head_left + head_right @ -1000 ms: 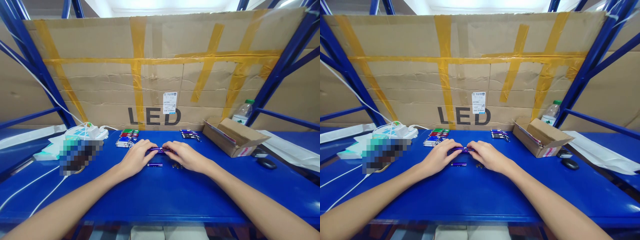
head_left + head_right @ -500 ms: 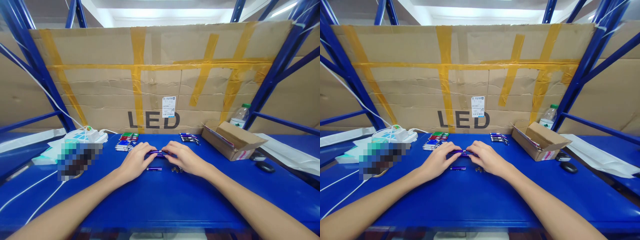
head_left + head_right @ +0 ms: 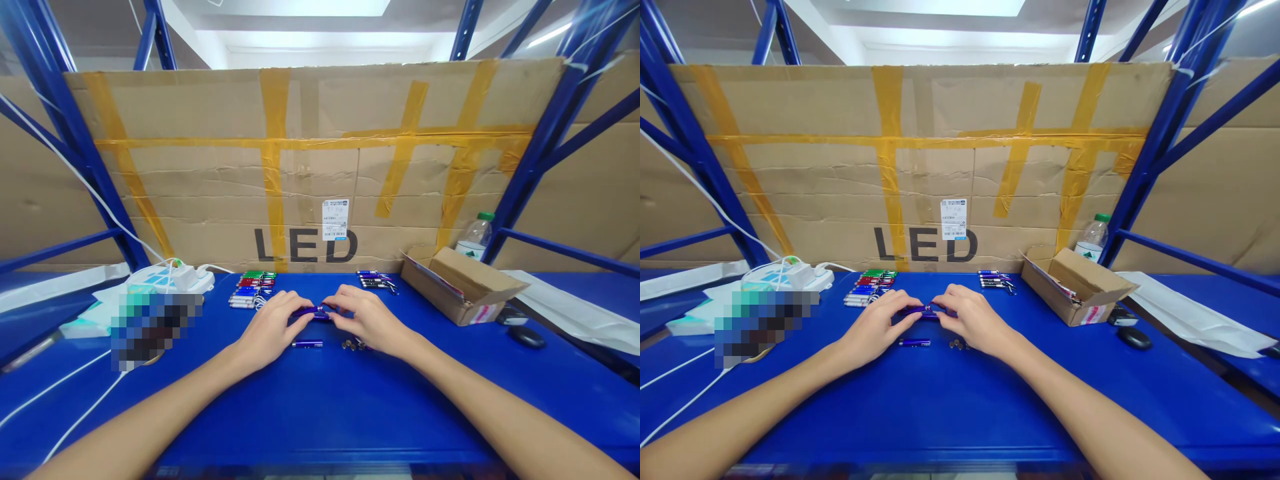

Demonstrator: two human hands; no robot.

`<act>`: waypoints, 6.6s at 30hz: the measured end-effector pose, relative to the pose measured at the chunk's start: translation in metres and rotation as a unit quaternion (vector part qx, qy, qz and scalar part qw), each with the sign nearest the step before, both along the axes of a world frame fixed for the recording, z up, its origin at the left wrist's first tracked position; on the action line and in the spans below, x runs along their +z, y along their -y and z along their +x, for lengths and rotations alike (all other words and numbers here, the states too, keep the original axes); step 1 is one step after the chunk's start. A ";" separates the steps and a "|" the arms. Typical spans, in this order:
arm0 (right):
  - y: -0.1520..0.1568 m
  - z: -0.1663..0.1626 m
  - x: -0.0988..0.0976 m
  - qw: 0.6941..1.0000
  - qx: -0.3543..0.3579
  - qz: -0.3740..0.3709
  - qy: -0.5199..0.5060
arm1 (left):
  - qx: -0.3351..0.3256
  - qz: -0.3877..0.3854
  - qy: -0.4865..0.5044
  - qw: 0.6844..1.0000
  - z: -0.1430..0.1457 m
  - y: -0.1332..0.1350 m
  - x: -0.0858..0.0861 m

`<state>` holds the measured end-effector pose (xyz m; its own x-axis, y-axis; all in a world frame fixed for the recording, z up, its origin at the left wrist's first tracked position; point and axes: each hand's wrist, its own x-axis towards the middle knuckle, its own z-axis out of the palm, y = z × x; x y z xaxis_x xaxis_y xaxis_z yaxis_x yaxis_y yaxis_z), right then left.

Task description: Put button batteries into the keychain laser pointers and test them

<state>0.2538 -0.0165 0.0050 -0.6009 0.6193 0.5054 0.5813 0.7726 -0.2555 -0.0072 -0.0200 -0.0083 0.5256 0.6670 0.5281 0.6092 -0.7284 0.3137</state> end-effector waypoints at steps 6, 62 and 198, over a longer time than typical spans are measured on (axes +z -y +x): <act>-0.002 -0.001 -0.003 1.000 0.002 -0.001 -0.011 | -0.006 -0.001 -0.004 1.000 0.001 0.001 0.001; 0.024 -0.021 -0.006 0.986 -0.059 0.150 -0.040 | -0.053 0.046 0.043 0.997 0.001 0.006 0.007; 0.012 -0.006 0.008 0.990 0.057 -0.102 -0.083 | -0.052 -0.110 0.088 0.989 0.006 0.005 0.013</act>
<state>0.2475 -0.0283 0.0126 -0.5920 0.6523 0.4733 0.4313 0.7525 -0.4977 -0.0016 -0.0254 0.0052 0.5107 0.7231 0.4651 0.4563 -0.6865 0.5662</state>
